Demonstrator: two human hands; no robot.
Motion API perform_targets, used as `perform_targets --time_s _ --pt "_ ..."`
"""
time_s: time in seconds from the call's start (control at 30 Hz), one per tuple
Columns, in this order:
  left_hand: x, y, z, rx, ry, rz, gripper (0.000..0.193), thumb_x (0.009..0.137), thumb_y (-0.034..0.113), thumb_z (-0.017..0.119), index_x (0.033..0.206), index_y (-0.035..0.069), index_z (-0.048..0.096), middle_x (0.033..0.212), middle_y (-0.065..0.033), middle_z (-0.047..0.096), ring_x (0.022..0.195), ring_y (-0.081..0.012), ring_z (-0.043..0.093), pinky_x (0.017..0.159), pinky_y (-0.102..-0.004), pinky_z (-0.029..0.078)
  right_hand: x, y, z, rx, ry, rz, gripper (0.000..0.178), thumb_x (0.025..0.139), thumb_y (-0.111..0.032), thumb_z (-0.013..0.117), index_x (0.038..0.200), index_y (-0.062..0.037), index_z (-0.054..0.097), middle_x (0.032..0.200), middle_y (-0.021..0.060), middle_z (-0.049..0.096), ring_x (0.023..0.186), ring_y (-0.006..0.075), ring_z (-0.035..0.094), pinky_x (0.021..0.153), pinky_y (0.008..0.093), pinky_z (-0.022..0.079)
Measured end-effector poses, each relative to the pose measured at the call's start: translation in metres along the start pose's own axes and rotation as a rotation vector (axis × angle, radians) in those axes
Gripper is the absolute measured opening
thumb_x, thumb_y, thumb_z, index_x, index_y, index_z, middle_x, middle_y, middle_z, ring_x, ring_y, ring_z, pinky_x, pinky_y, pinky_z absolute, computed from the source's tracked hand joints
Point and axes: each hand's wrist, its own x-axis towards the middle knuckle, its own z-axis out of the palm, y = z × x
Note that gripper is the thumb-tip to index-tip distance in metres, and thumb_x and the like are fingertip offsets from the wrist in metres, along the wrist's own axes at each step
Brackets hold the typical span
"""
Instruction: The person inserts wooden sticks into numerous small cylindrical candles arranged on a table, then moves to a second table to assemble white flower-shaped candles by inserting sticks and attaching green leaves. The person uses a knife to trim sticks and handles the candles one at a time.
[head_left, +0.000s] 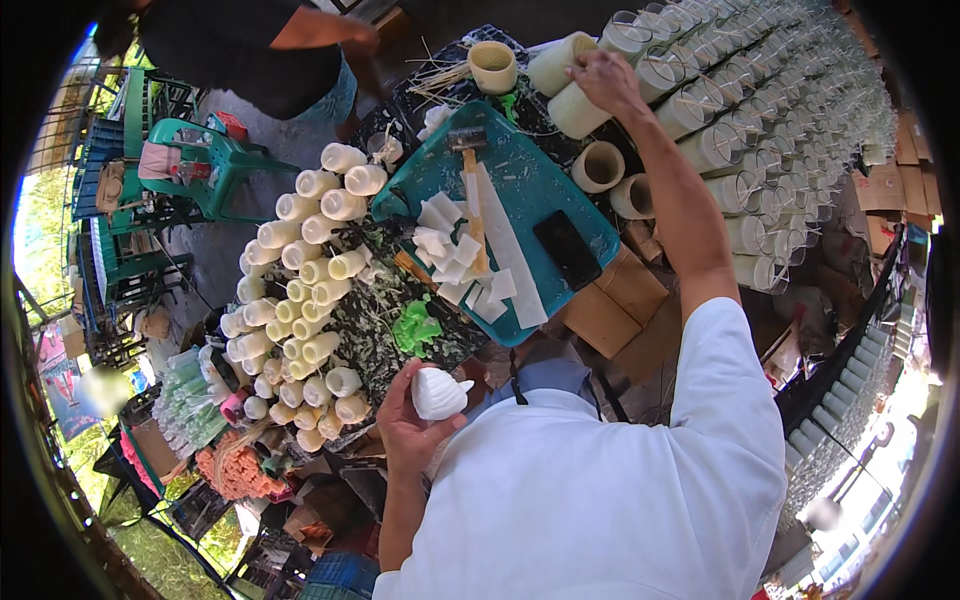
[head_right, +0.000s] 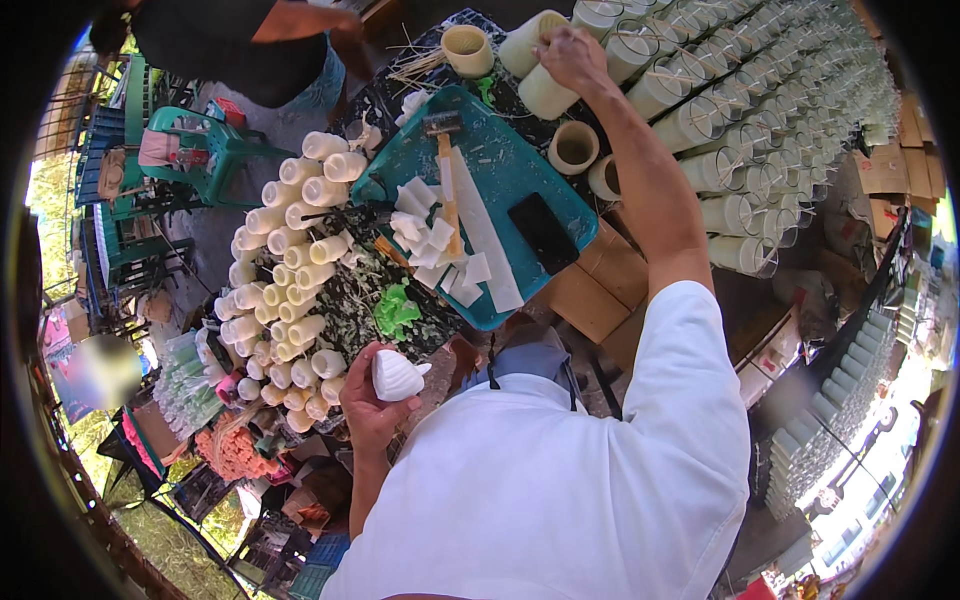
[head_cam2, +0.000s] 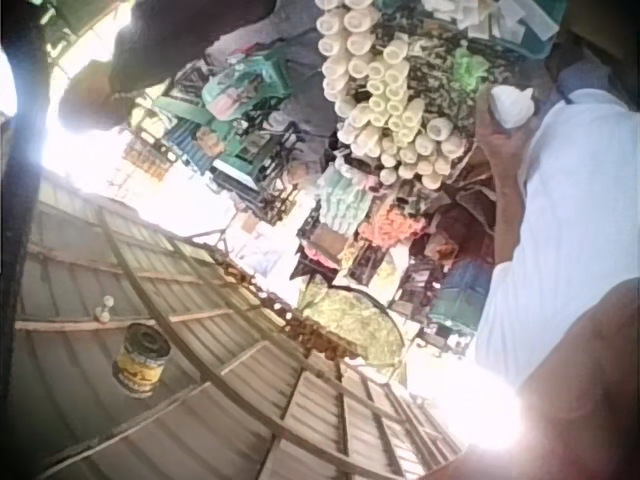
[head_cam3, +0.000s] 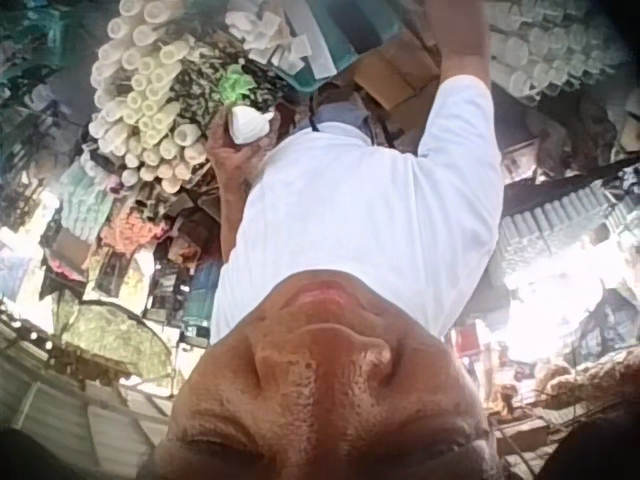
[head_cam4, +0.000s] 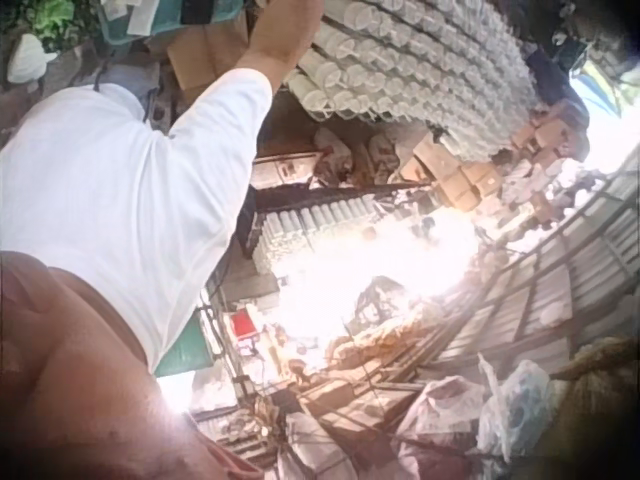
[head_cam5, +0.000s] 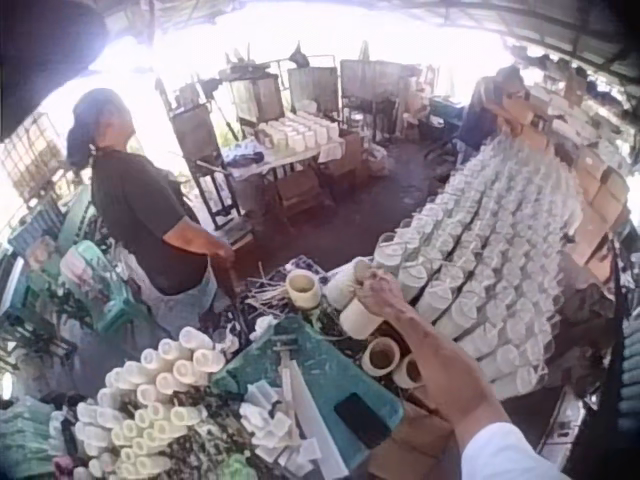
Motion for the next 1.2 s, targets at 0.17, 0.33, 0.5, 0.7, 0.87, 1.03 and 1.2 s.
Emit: perform_targets --time_s 0.17,0.33,0.5,0.7,0.87,1.03,1.2 --pt "-0.001 -0.002 -0.005 -0.022 0.015 0.003 0.093 0.065 -0.004 0.092 0.146 0.002 0.048 0.133 -0.0131 0.059 0.117 -0.0245 0.064 0.097 -0.0395 0.058 0.008 -0.037 -0.033 -0.024 0.128 -0.128 0.03 0.093 -0.039 0.067 0.101 -0.0116 0.077 0.091 0.0142 0.075 0.091 0.035 0.072 0.083 0.0455 0.055" --pt "0.0 -0.004 -0.008 -0.032 0.014 0.012 0.093 0.065 -0.003 0.093 0.146 0.002 0.049 0.133 -0.0124 0.059 0.116 -0.0229 0.063 0.098 -0.0382 0.057 -0.004 -0.063 -0.009 -0.281 0.04 -0.203 0.022 0.092 -0.022 0.058 0.099 -0.0139 0.077 0.087 0.019 0.074 0.089 0.0361 0.074 0.078 0.0476 0.058" --pt "0.001 -0.001 -0.009 -0.007 0.02 -0.013 0.092 0.065 -0.002 0.093 0.146 0.002 0.049 0.133 -0.0118 0.059 0.118 -0.0219 0.061 0.1 -0.0376 0.054 -0.034 -0.049 0.065 -0.286 -0.155 -0.265 0.03 0.092 -0.017 0.049 0.093 -0.009 0.077 0.093 0.0207 0.074 0.088 0.0362 0.075 0.078 0.0485 0.059" --pt "0.0 -0.002 -0.016 -0.023 0.037 -0.026 0.093 0.064 0.002 0.094 0.146 0.002 0.049 0.132 -0.0114 0.059 0.119 -0.0211 0.06 0.102 -0.0378 0.053 -0.044 -0.065 0.062 -0.324 -0.222 -0.09 0.035 0.094 -0.022 0.046 0.09 -0.0076 0.077 0.096 0.0162 0.076 0.089 0.0349 0.075 0.078 0.0454 0.06" --pt "-0.001 -0.004 -0.02 -0.026 0.06 -0.032 0.093 0.064 0.001 0.094 0.146 0.003 0.049 0.132 -0.0117 0.06 0.119 -0.0217 0.06 0.102 -0.0386 0.053 -0.047 -0.065 0.066 -0.407 -0.162 -0.28 0.027 0.09 -0.017 0.053 0.091 -0.0059 0.077 0.091 0.0186 0.075 0.086 0.0338 0.075 0.073 0.0461 0.061" --pt "-0.006 -0.004 -0.021 -0.02 0.094 -0.004 0.092 0.064 0.0 0.094 0.145 0.002 0.05 0.131 -0.0113 0.06 0.117 -0.0213 0.061 0.1 -0.0377 0.054 -0.026 -0.09 0.046 -0.221 -0.229 -0.154 0.029 0.087 -0.028 0.06 0.093 -0.0066 0.078 0.094 0.0185 0.075 0.09 0.0347 0.074 0.081 0.0453 0.059" --pt "-0.013 -0.011 -0.028 -0.008 0.151 -0.026 0.091 0.064 -0.001 0.093 0.144 0.001 0.051 0.131 -0.0109 0.061 0.117 -0.0208 0.062 0.1 -0.0375 0.055 0.053 -0.033 0.063 0.099 0.008 0.134 0.033 0.087 -0.034 0.057 0.098 -0.0115 0.079 0.107 0.0198 0.074 0.102 0.0397 0.07 0.093 0.0468 0.055"
